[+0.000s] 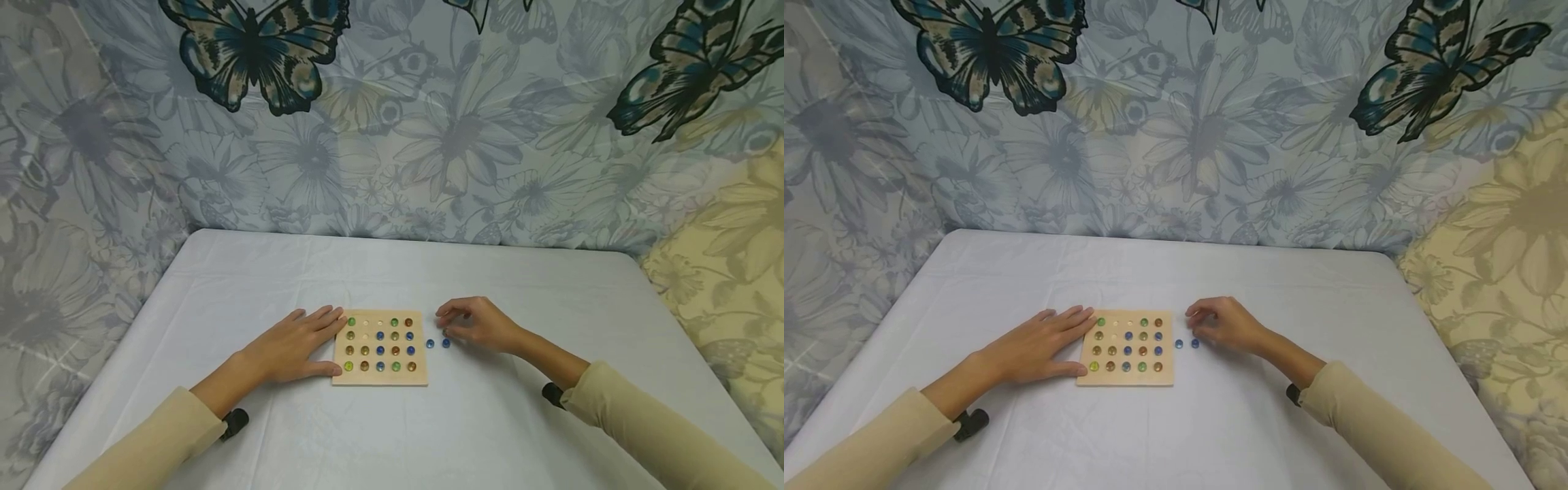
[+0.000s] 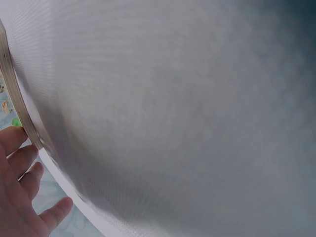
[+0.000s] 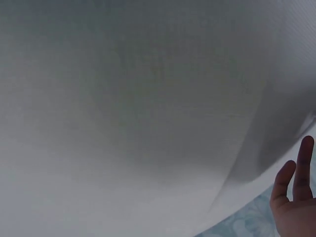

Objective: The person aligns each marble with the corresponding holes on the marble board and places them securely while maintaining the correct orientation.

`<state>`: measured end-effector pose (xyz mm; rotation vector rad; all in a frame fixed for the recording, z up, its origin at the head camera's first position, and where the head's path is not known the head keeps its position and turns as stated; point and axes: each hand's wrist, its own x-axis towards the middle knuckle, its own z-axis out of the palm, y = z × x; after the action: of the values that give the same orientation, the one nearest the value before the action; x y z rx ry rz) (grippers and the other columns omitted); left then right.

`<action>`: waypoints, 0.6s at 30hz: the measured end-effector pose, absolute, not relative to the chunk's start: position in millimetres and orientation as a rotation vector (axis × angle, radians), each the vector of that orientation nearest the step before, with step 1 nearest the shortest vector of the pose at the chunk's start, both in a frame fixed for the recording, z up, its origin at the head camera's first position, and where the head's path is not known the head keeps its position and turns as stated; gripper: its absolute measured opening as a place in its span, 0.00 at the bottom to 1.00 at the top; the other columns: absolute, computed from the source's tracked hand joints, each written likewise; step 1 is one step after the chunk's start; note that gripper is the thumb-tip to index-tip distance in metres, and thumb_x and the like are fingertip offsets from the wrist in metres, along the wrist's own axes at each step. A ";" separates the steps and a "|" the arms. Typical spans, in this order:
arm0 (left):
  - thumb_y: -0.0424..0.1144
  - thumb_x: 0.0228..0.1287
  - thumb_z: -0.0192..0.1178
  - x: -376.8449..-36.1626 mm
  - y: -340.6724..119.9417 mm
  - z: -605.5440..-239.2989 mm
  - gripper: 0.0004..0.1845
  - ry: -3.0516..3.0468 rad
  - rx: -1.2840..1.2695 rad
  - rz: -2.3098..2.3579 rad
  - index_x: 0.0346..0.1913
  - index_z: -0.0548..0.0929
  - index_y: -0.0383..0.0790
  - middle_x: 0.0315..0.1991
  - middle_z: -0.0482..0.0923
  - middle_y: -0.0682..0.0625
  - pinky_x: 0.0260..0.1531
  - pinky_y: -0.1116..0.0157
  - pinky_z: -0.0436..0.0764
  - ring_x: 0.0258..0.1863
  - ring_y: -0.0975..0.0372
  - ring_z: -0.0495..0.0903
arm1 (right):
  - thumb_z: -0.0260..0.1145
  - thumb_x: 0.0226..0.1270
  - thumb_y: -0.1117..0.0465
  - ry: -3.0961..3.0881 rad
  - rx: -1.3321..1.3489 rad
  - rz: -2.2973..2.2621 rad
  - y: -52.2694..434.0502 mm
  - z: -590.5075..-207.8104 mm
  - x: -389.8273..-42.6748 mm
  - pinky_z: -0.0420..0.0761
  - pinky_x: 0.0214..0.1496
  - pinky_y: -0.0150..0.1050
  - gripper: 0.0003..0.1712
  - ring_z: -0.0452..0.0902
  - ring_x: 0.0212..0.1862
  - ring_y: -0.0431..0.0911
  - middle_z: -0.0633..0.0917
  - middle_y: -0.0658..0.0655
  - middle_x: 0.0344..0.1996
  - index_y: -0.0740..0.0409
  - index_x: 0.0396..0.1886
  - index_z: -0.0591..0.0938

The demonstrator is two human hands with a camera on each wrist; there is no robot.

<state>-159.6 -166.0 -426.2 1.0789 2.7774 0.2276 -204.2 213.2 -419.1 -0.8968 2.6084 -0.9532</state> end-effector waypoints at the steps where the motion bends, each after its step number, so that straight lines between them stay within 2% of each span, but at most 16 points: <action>1: 0.72 0.66 0.50 -159.9 -166.1 -426.1 0.48 2.777 1.077 0.227 0.78 0.59 0.42 0.78 0.55 0.46 0.68 0.40 0.60 0.76 0.51 0.54 | 0.72 0.61 0.70 2.607 -0.888 -0.950 213.8 -419.7 -203.9 0.79 0.49 0.47 0.17 0.83 0.49 0.45 0.90 0.48 0.40 0.61 0.50 0.84; 18: 0.71 0.66 0.50 -160.2 -166.0 -426.2 0.48 2.782 1.083 0.223 0.78 0.60 0.42 0.77 0.55 0.46 0.67 0.40 0.60 0.76 0.51 0.55 | 0.72 0.60 0.71 2.631 -0.860 -0.932 213.5 -424.2 -203.2 0.80 0.48 0.44 0.15 0.83 0.45 0.42 0.89 0.46 0.39 0.58 0.47 0.86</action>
<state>-160.2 -166.0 -426.2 1.0826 2.7816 0.2227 -203.2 213.5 -424.2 -0.8603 2.6309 -0.9323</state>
